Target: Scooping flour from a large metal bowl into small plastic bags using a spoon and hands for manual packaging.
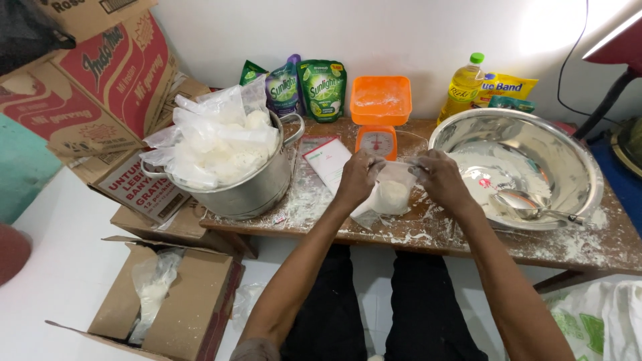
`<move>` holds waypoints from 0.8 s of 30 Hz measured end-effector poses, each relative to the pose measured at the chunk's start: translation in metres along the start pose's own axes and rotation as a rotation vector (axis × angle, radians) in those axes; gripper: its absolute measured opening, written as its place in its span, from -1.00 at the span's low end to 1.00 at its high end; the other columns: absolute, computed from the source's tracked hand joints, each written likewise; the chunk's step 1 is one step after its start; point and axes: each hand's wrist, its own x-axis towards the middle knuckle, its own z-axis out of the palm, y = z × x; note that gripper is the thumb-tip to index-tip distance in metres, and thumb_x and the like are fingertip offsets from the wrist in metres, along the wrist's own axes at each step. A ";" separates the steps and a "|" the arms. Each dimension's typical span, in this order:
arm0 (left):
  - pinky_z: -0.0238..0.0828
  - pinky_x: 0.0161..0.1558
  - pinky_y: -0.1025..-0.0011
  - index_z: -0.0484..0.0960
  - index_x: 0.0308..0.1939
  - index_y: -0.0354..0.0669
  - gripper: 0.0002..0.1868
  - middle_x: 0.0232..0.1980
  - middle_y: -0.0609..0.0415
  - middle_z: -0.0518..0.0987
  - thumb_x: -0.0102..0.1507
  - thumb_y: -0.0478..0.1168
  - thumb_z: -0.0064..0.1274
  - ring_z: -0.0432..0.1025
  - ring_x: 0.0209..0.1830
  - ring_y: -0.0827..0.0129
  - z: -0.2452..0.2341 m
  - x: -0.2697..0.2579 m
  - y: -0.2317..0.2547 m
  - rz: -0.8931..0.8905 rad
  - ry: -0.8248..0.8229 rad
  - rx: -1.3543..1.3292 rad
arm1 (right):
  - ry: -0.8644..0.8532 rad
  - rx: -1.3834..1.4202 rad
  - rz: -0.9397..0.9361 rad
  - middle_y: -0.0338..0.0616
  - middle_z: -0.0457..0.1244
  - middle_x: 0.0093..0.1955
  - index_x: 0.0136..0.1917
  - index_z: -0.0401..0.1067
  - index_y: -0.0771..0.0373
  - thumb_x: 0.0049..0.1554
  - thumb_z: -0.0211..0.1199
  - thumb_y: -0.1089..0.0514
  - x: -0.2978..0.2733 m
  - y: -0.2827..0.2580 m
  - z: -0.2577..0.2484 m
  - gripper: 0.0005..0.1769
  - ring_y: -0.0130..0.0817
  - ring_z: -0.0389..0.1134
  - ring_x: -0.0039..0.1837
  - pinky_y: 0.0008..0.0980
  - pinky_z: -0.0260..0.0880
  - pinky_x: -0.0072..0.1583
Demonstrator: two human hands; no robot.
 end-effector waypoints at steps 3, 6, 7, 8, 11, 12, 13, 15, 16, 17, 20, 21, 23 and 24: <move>0.50 -0.03 0.09 0.72 -0.07 -0.24 -0.74 -0.23 -0.10 0.51 0.38 -0.11 0.08 0.52 -0.12 -0.06 0.002 -0.008 0.008 -0.014 0.040 -0.008 | 0.011 -0.011 0.012 0.03 0.30 -0.09 0.05 0.62 0.16 0.17 0.29 0.19 -0.004 -0.003 0.006 -0.82 0.12 0.39 0.07 0.03 0.41 0.14; 0.48 -0.01 0.12 0.69 -0.11 -0.23 -0.72 -0.24 -0.05 0.50 0.41 -0.08 0.04 0.51 -0.12 0.02 0.008 -0.013 0.011 -0.045 0.075 -0.051 | 0.019 0.030 0.059 -0.03 0.28 -0.03 0.08 0.60 0.10 0.24 0.24 0.13 -0.005 0.004 0.022 -0.83 0.02 0.38 0.11 -0.04 0.41 0.16; 0.46 -0.01 0.11 0.67 -0.11 -0.25 -0.71 -0.24 -0.05 0.49 0.43 -0.08 0.02 0.50 -0.12 0.02 0.012 -0.014 0.008 -0.058 0.096 -0.067 | 0.045 0.076 0.059 0.02 0.26 0.00 0.09 0.57 0.14 0.26 0.24 0.10 -0.004 0.006 0.027 -0.82 0.10 0.37 0.11 0.03 0.41 0.16; 0.45 -0.01 0.10 0.64 -0.12 -0.27 -0.70 -0.25 -0.06 0.48 0.44 -0.08 -0.01 0.50 -0.12 0.02 0.016 -0.015 0.004 -0.071 0.118 -0.083 | 0.071 0.123 0.059 0.06 0.25 0.03 0.10 0.53 0.18 0.28 0.23 0.07 -0.003 0.008 0.033 -0.80 0.18 0.37 0.11 0.11 0.40 0.16; 0.43 0.01 0.17 0.58 -0.17 -0.18 -0.70 -0.25 0.04 0.42 0.46 -0.03 -0.05 0.48 -0.13 0.06 0.027 -0.021 0.010 -0.073 0.223 -0.113 | 0.170 0.276 0.066 0.14 0.29 0.12 0.26 0.50 0.15 0.13 0.42 0.02 -0.009 -0.001 0.047 -0.55 0.25 0.37 0.19 0.02 0.42 0.20; 0.43 0.01 0.17 0.58 -0.17 -0.18 -0.70 -0.25 0.04 0.42 0.46 -0.03 -0.05 0.48 -0.13 0.06 0.031 -0.021 0.009 -0.073 0.222 -0.112 | 0.171 0.276 0.067 0.14 0.29 0.12 0.26 0.50 0.15 0.13 0.42 0.02 -0.011 -0.011 0.047 -0.55 0.25 0.37 0.19 0.02 0.42 0.20; 0.43 0.02 0.14 0.56 -0.15 -0.20 -0.69 -0.23 0.00 0.42 0.47 -0.03 -0.08 0.47 -0.10 0.00 0.036 -0.023 0.008 -0.067 0.250 -0.101 | 0.208 0.321 0.101 0.22 0.28 0.13 0.30 0.48 0.22 0.09 0.46 0.03 -0.015 -0.020 0.048 -0.45 0.28 0.37 0.19 0.03 0.40 0.21; 0.42 0.03 0.11 0.54 -0.13 -0.22 -0.67 -0.21 -0.04 0.42 0.48 -0.03 -0.11 0.47 -0.08 -0.06 0.045 -0.025 0.005 -0.062 0.279 -0.089 | 0.244 0.366 0.135 0.31 0.28 0.14 0.34 0.45 0.29 0.05 0.51 0.03 -0.021 -0.031 0.055 -0.35 0.31 0.36 0.20 0.05 0.39 0.22; 0.42 0.04 0.11 0.54 -0.13 -0.23 -0.69 -0.20 -0.04 0.43 0.48 -0.05 -0.11 0.47 -0.07 -0.05 0.049 -0.025 0.003 -0.065 0.283 -0.076 | 0.262 0.370 0.158 0.28 0.30 0.12 0.30 0.47 0.28 0.05 0.51 0.04 -0.022 -0.032 0.061 -0.40 0.29 0.37 0.20 0.06 0.40 0.21; 0.43 0.05 0.11 0.54 -0.13 -0.23 -0.71 -0.18 -0.04 0.44 0.48 -0.07 -0.12 0.48 -0.06 -0.04 0.054 -0.026 0.001 -0.069 0.285 -0.063 | 0.280 0.374 0.182 0.26 0.32 0.10 0.26 0.50 0.27 0.05 0.51 0.06 -0.024 -0.034 0.066 -0.46 0.26 0.37 0.19 0.08 0.41 0.20; 0.41 0.03 0.06 0.53 -0.14 -0.27 -0.70 -0.20 -0.09 0.43 0.47 -0.09 -0.11 0.46 -0.06 -0.14 0.065 -0.026 -0.013 -0.076 0.291 -0.022 | 0.279 0.417 0.217 0.28 0.34 0.14 0.25 0.47 0.31 0.08 0.49 0.05 -0.027 -0.038 0.074 -0.46 0.27 0.37 0.21 0.11 0.39 0.20; 0.41 0.03 0.06 0.53 -0.14 -0.27 -0.70 -0.20 -0.09 0.43 0.47 -0.09 -0.11 0.46 -0.06 -0.14 0.066 -0.027 -0.012 -0.079 0.288 -0.021 | 0.277 0.419 0.220 0.28 0.34 0.14 0.25 0.47 0.31 0.08 0.49 0.05 -0.027 -0.036 0.080 -0.46 0.27 0.37 0.21 0.11 0.39 0.20; 0.42 -0.04 0.05 0.50 -0.19 -0.27 -0.71 -0.24 -0.10 0.40 0.46 -0.10 -0.09 0.45 -0.12 -0.17 0.069 -0.029 -0.011 -0.066 0.331 -0.005 | 0.305 0.504 0.234 0.22 0.34 0.05 0.22 0.44 0.27 0.09 0.45 0.12 -0.027 -0.032 0.093 -0.54 0.17 0.41 0.16 0.12 0.35 0.19; 0.42 -0.04 0.05 0.50 -0.19 -0.27 -0.71 -0.24 -0.10 0.40 0.46 -0.10 -0.09 0.45 -0.12 -0.17 0.074 -0.031 -0.018 -0.070 0.329 -0.004 | 0.302 0.506 0.236 0.22 0.34 0.05 0.22 0.44 0.27 0.09 0.45 0.12 -0.029 -0.031 0.094 -0.54 0.17 0.41 0.16 0.12 0.35 0.19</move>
